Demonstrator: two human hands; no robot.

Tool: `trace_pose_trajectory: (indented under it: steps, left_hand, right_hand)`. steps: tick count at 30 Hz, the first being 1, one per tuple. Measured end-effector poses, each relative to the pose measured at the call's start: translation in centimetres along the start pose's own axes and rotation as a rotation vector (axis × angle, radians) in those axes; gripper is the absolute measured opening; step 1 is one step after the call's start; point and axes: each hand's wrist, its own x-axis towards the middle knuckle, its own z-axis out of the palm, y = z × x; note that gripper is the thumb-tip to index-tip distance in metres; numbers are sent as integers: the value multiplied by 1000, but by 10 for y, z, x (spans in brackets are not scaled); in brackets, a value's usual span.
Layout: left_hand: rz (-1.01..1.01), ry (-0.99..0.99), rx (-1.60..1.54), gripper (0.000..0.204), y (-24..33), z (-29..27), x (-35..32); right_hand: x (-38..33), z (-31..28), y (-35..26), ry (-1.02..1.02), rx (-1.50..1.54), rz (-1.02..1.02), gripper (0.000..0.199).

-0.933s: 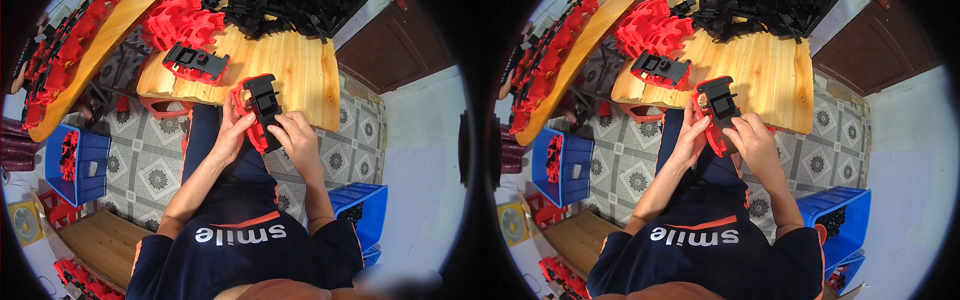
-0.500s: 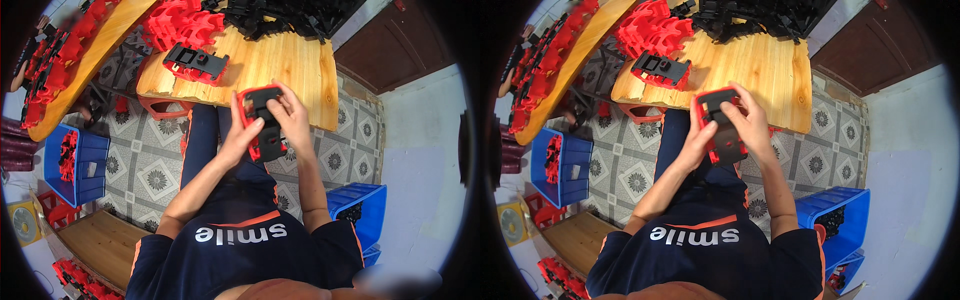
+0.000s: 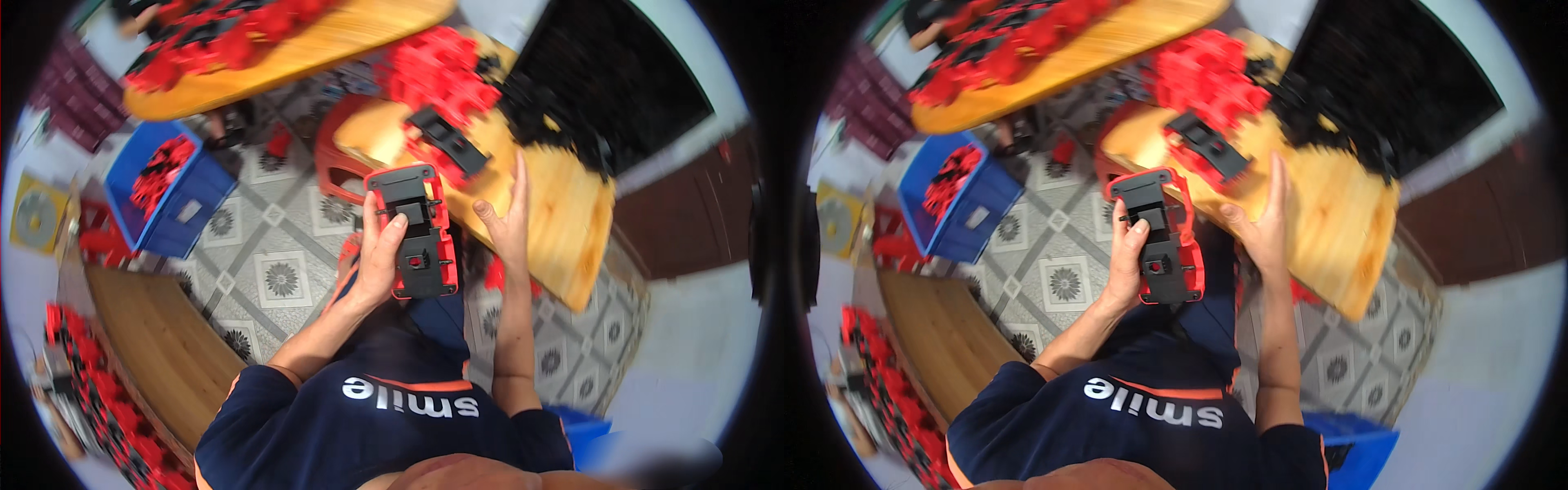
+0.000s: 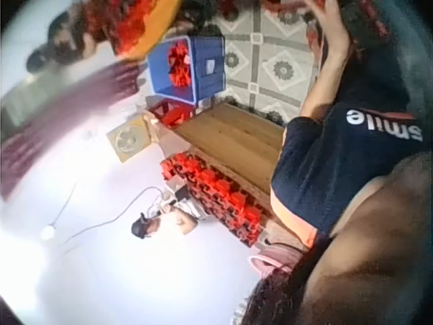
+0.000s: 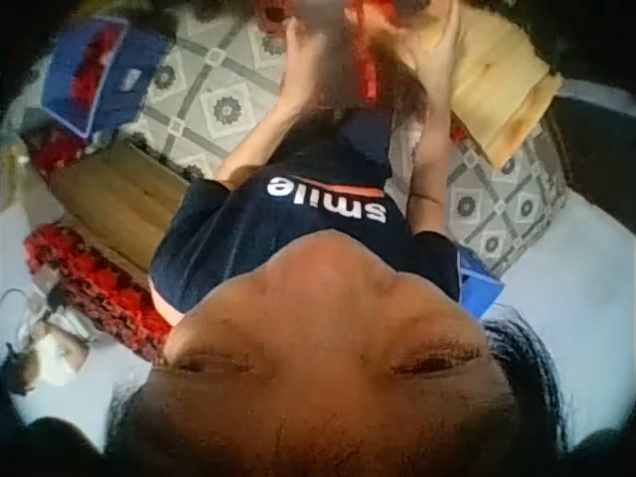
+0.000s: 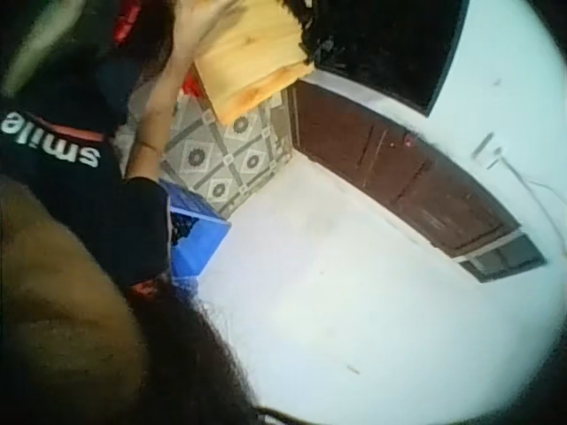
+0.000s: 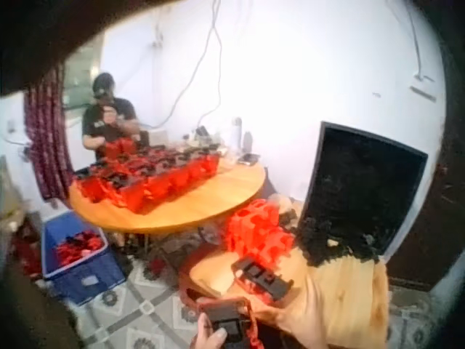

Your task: Assembling red and black plastic toy components at a workstation.

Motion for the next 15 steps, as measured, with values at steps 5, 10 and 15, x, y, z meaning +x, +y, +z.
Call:
trace_pose_trajectory:
  steps: [5, 10, 15]
  left_hand:
    - [-3, 205, -199, 57, 54, -50, -6]
    - [137, 163, -322, 60, 73, -87, -32]
    - [453, 533, -175, 57, 132, -114, -89]
  right_hand:
    - [28, 55, 32, -191, -257, -86, 84]
    - [29, 36, 33, -128, -242, -264, 68]
    - [5, 49, -17, -271, 272, 53, 71]
